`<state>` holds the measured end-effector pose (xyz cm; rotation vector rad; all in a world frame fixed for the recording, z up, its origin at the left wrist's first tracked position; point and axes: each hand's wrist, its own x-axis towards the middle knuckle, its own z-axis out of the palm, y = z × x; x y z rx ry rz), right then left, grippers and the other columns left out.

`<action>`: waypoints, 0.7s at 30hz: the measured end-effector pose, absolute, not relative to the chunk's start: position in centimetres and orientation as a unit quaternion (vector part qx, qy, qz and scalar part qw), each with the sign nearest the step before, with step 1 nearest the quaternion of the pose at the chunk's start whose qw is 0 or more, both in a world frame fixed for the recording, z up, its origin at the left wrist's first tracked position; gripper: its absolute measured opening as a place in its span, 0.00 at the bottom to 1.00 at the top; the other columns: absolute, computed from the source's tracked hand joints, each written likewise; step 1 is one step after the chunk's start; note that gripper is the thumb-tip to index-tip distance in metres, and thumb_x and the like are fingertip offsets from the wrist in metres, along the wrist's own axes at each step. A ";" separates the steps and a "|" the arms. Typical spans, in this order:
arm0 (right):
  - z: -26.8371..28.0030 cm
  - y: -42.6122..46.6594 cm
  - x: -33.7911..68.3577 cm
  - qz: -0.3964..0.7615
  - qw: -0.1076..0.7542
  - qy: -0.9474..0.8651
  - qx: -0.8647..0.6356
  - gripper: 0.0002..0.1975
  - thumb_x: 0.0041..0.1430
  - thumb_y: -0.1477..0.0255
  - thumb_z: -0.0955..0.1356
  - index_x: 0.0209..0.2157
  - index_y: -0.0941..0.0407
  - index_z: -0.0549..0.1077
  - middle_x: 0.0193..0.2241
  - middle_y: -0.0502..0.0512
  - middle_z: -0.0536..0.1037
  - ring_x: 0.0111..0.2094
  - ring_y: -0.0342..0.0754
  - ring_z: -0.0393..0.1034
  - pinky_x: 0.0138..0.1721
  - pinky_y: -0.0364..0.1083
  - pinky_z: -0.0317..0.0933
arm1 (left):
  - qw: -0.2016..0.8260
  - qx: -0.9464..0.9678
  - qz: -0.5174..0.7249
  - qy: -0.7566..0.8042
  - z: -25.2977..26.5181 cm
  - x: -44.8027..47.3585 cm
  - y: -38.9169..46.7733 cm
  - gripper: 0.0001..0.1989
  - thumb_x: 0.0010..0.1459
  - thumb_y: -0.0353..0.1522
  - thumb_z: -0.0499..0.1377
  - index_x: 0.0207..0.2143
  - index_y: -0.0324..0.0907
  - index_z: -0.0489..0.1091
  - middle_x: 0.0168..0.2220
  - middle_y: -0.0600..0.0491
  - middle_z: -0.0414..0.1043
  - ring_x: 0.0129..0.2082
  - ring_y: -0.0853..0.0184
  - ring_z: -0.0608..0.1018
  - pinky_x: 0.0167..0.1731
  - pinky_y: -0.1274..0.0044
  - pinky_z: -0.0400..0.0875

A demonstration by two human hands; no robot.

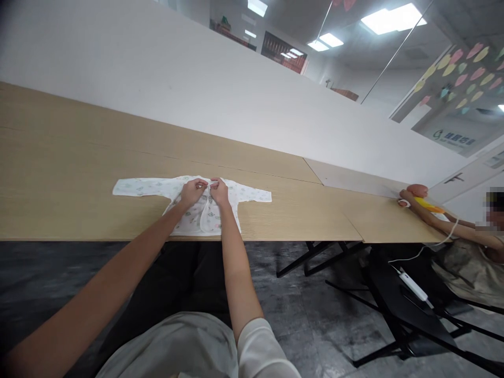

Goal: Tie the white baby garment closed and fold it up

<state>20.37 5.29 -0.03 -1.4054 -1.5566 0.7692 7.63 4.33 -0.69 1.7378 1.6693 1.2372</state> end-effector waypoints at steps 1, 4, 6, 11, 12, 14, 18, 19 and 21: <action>-0.1 5.3 20.4 0.314 0.439 -0.625 -0.564 0.22 0.50 0.83 0.63 0.46 0.55 0.74 0.31 0.46 0.78 0.27 0.39 0.71 0.37 0.39 0.68 | 0.217 0.625 0.451 0.599 -0.7 7.6 4.3 0.13 0.56 0.34 0.55 0.40 0.42 0.77 0.44 0.49 0.81 0.42 0.63 0.80 0.47 0.73 0.72; -0.2 5.4 20.4 0.321 0.440 -0.624 -0.560 0.21 0.49 0.82 0.64 0.46 0.56 0.73 0.30 0.45 0.78 0.25 0.39 0.70 0.36 0.39 0.68 | 0.221 0.624 0.461 0.592 -0.8 7.6 4.3 0.13 0.56 0.34 0.55 0.40 0.41 0.77 0.43 0.48 0.81 0.41 0.63 0.80 0.47 0.73 0.72; -0.2 5.5 20.4 0.319 0.441 -0.624 -0.561 0.20 0.50 0.81 0.64 0.46 0.56 0.74 0.29 0.45 0.78 0.25 0.39 0.71 0.37 0.40 0.68 | 0.223 0.622 0.466 0.589 -0.8 7.6 4.3 0.13 0.55 0.34 0.56 0.39 0.40 0.77 0.42 0.47 0.81 0.41 0.63 0.80 0.47 0.74 0.72; 0.0 5.4 20.2 0.314 0.439 -0.621 -0.568 0.18 0.50 0.78 0.66 0.45 0.55 0.74 0.28 0.46 0.77 0.29 0.43 0.73 0.39 0.42 0.69 | 0.238 0.610 0.476 0.588 -0.7 7.7 4.1 0.13 0.54 0.35 0.57 0.39 0.41 0.77 0.42 0.48 0.81 0.42 0.63 0.80 0.47 0.74 0.72; 0.0 5.3 20.1 0.315 0.436 -0.621 -0.570 0.18 0.50 0.78 0.66 0.45 0.56 0.74 0.28 0.46 0.77 0.30 0.43 0.73 0.40 0.42 0.69 | 0.243 0.608 0.476 0.587 -0.7 7.7 4.0 0.13 0.54 0.35 0.57 0.39 0.41 0.77 0.42 0.48 0.81 0.42 0.63 0.80 0.47 0.74 0.72; 0.2 5.1 19.9 0.316 0.430 -0.617 -0.578 0.17 0.51 0.78 0.67 0.45 0.56 0.73 0.28 0.47 0.77 0.31 0.44 0.73 0.42 0.43 0.69 | 0.248 0.607 0.474 0.587 -0.6 7.7 4.0 0.14 0.53 0.35 0.57 0.39 0.41 0.77 0.41 0.49 0.81 0.41 0.63 0.80 0.46 0.75 0.72; 0.4 4.7 19.5 0.293 0.429 -0.620 -0.589 0.18 0.52 0.79 0.67 0.46 0.56 0.73 0.28 0.47 0.77 0.35 0.45 0.74 0.46 0.43 0.68 | 0.244 0.607 0.468 0.594 -0.6 7.6 4.0 0.15 0.53 0.35 0.57 0.40 0.40 0.77 0.38 0.48 0.81 0.40 0.62 0.81 0.44 0.75 0.72; 0.4 4.6 19.5 0.285 0.428 -0.621 -0.591 0.18 0.52 0.79 0.67 0.46 0.56 0.73 0.28 0.46 0.77 0.36 0.45 0.74 0.47 0.43 0.67 | 0.242 0.608 0.466 0.596 -0.6 7.6 4.1 0.15 0.53 0.35 0.57 0.40 0.39 0.78 0.38 0.48 0.81 0.39 0.62 0.81 0.43 0.76 0.72; 0.4 4.6 19.4 0.276 0.428 -0.622 -0.595 0.18 0.51 0.79 0.68 0.46 0.55 0.73 0.28 0.45 0.77 0.37 0.45 0.75 0.48 0.44 0.67 | 0.236 0.608 0.462 0.600 -0.6 7.5 4.1 0.14 0.53 0.35 0.57 0.39 0.40 0.78 0.38 0.48 0.81 0.39 0.63 0.81 0.43 0.76 0.72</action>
